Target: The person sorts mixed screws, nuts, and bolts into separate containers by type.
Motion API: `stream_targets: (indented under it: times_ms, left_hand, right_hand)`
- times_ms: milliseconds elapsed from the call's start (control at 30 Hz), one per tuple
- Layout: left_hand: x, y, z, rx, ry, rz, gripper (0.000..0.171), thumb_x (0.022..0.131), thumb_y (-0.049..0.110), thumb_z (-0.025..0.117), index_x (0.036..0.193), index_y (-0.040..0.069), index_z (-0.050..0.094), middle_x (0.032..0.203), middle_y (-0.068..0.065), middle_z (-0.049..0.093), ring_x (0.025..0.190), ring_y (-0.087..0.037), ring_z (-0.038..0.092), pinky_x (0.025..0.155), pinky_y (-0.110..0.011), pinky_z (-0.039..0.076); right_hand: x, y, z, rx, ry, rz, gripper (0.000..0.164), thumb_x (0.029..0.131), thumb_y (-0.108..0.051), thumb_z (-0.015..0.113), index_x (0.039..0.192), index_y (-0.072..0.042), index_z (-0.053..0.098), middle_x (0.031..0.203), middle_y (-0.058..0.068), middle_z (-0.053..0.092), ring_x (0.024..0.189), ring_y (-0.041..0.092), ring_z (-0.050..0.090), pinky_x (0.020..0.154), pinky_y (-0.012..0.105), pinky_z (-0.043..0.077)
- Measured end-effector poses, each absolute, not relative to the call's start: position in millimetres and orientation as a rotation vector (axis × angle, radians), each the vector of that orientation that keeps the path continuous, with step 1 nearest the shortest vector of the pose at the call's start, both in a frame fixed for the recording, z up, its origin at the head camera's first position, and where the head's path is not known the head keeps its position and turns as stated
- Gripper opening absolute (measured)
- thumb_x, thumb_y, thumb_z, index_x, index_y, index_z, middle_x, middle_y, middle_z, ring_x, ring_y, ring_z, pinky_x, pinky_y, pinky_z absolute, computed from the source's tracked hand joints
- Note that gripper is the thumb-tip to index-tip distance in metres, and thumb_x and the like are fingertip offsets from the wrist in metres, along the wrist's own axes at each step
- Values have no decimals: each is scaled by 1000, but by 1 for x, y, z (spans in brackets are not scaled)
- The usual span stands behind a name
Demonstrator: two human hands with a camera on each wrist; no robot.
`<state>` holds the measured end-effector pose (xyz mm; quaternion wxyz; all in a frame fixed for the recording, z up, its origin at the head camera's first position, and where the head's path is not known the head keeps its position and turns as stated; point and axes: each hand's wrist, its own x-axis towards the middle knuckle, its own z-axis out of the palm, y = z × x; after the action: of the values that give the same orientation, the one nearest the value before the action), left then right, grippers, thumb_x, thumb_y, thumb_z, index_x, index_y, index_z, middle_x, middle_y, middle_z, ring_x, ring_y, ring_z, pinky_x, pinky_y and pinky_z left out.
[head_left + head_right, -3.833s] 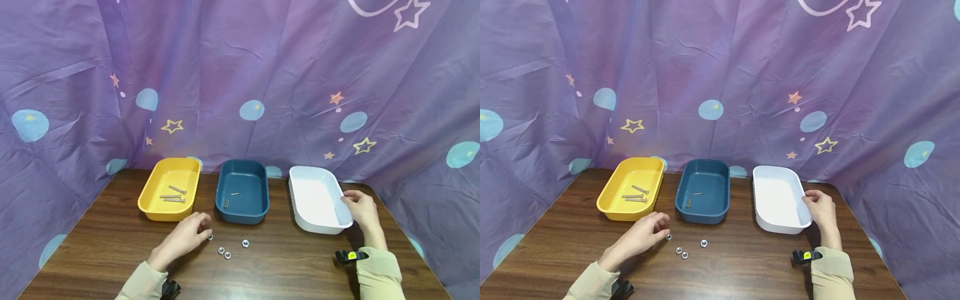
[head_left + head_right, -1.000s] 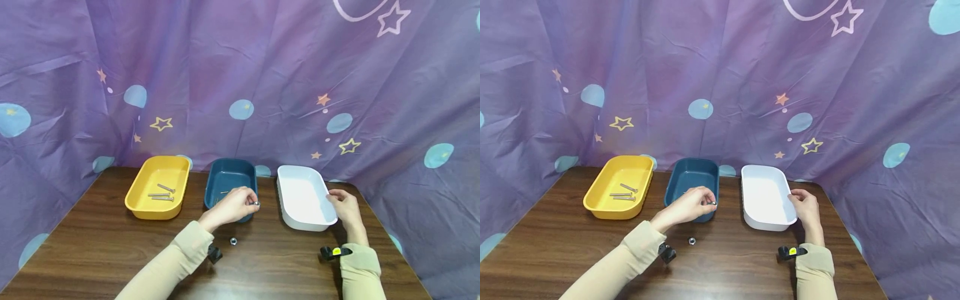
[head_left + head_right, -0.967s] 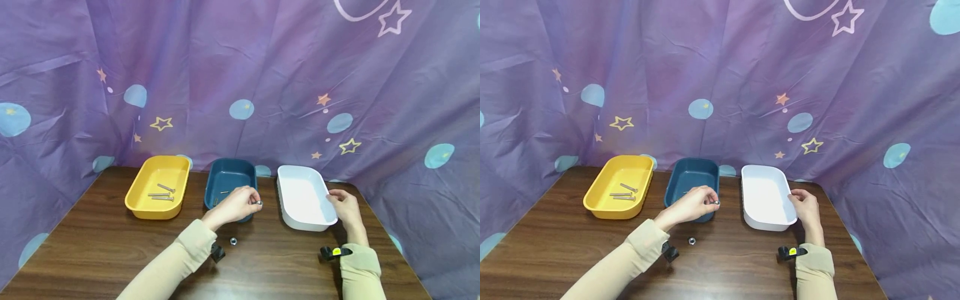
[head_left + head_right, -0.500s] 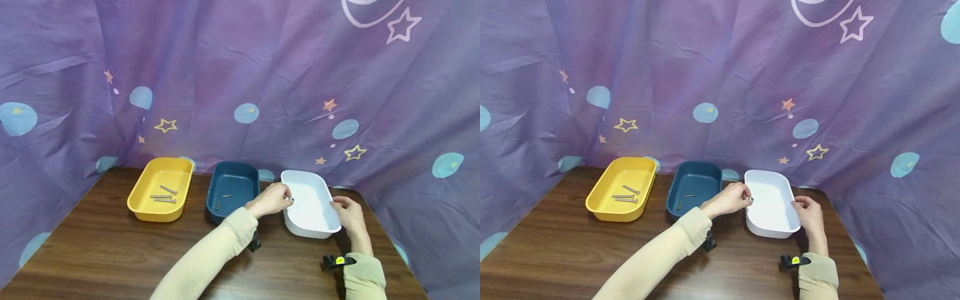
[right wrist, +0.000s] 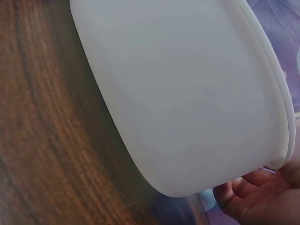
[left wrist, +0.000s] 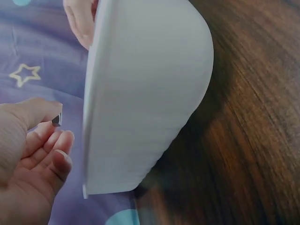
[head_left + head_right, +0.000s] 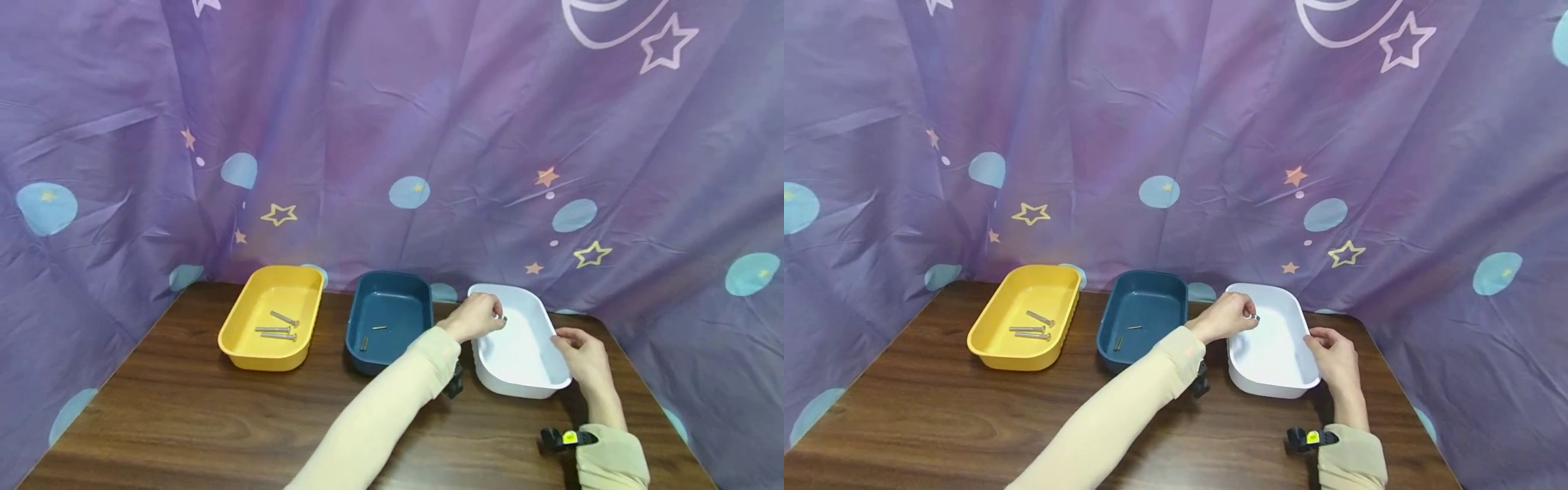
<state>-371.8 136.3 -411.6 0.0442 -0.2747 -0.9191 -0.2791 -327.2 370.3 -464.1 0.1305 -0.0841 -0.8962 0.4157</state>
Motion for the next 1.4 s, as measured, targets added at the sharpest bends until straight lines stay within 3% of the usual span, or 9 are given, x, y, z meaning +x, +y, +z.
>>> stream_targets:
  times_ms: [667,1400]
  left_hand:
    - [-376,160,-420,-990,-2774,-704,11,87,22,71,92,12,69,79,8,59,75,-6,55,68,-13,41]
    - [-374,160,-437,-919,-2832,-696,15,88,25,71,97,13,69,90,6,63,85,-5,56,74,-13,41]
  right_hand:
    - [-326,371,-467,-227,-2575,1218,33,96,-20,61,116,6,64,89,13,64,66,10,56,55,24,47]
    - [-325,371,-467,-256,-2589,1237,35,97,-23,60,119,5,62,99,18,64,72,13,57,57,25,48]
